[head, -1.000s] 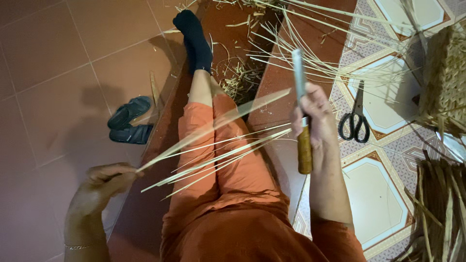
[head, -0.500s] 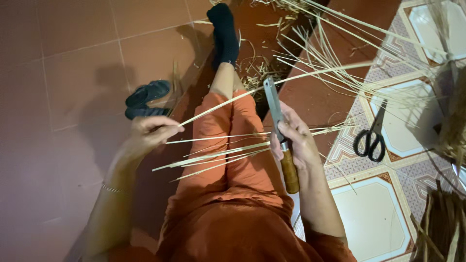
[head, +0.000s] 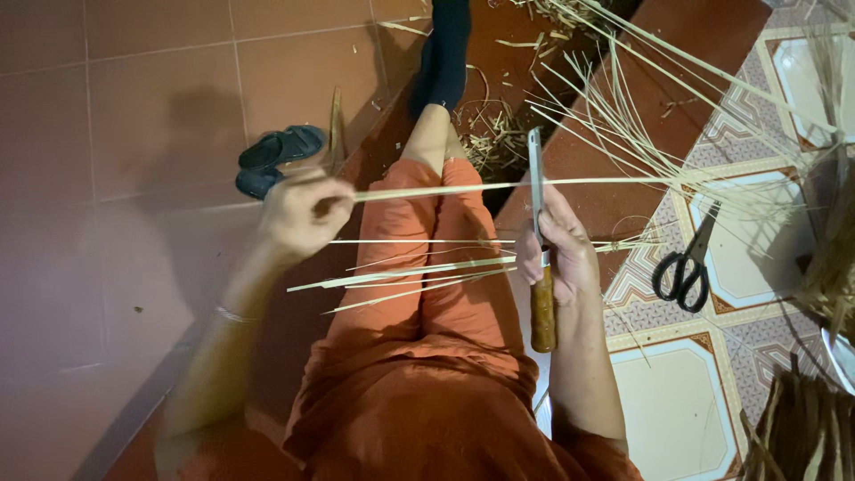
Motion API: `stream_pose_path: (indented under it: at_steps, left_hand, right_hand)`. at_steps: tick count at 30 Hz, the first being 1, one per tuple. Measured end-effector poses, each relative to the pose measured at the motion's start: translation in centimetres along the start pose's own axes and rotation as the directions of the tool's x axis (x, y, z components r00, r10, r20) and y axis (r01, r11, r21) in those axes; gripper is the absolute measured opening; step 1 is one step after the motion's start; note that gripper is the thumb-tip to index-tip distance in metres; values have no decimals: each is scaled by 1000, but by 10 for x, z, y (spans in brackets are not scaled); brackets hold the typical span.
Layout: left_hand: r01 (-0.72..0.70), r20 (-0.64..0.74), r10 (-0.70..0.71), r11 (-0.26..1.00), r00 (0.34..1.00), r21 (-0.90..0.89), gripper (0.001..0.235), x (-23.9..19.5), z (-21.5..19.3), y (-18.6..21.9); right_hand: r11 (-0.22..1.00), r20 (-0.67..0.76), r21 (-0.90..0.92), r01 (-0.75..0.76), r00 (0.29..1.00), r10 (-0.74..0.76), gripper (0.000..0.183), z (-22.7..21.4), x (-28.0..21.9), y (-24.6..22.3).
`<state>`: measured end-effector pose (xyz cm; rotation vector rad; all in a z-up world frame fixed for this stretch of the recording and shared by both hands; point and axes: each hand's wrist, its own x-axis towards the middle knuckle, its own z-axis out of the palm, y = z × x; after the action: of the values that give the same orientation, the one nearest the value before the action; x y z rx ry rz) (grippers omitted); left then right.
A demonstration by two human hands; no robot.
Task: The person sits on the floor and uses a knife to split long bamboo strips into thinner pieces. They hold the strips in one hand and carefully shave or split them with the knife in the other, discarding offcuts onto the floor.
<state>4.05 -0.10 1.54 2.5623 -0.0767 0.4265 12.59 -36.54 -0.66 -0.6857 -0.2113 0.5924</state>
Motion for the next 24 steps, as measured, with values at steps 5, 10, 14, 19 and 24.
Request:
stream_pose_path:
  at_steps: [5, 10, 14, 19, 24]
  left_hand:
    - [-210, -290, 337, 896, 896, 390, 24, -13, 44, 37]
    - [1, 48, 18, 927, 999, -374, 28, -11, 112, 68]
    - [356, 236, -332, 369, 913, -858, 30, 10, 135, 66]
    - [80, 58, -362, 46, 931, -996, 28, 15, 134, 66]
    - [64, 1, -390, 149, 921, -987, 23, 44, 102, 33]
  right_hand:
    - [998, -61, 62, 24, 998, -20, 67, 7, 8, 5]
    - [984, -23, 179, 12, 1000, -8, 64, 19, 8, 21]
    - [993, 37, 118, -26, 999, 22, 67, 32, 5, 37]
    - [997, -1, -81, -20, 1000, 20, 70, 38, 3, 51]
    - [996, -46, -71, 48, 998, -51, 60, 16, -10, 31]
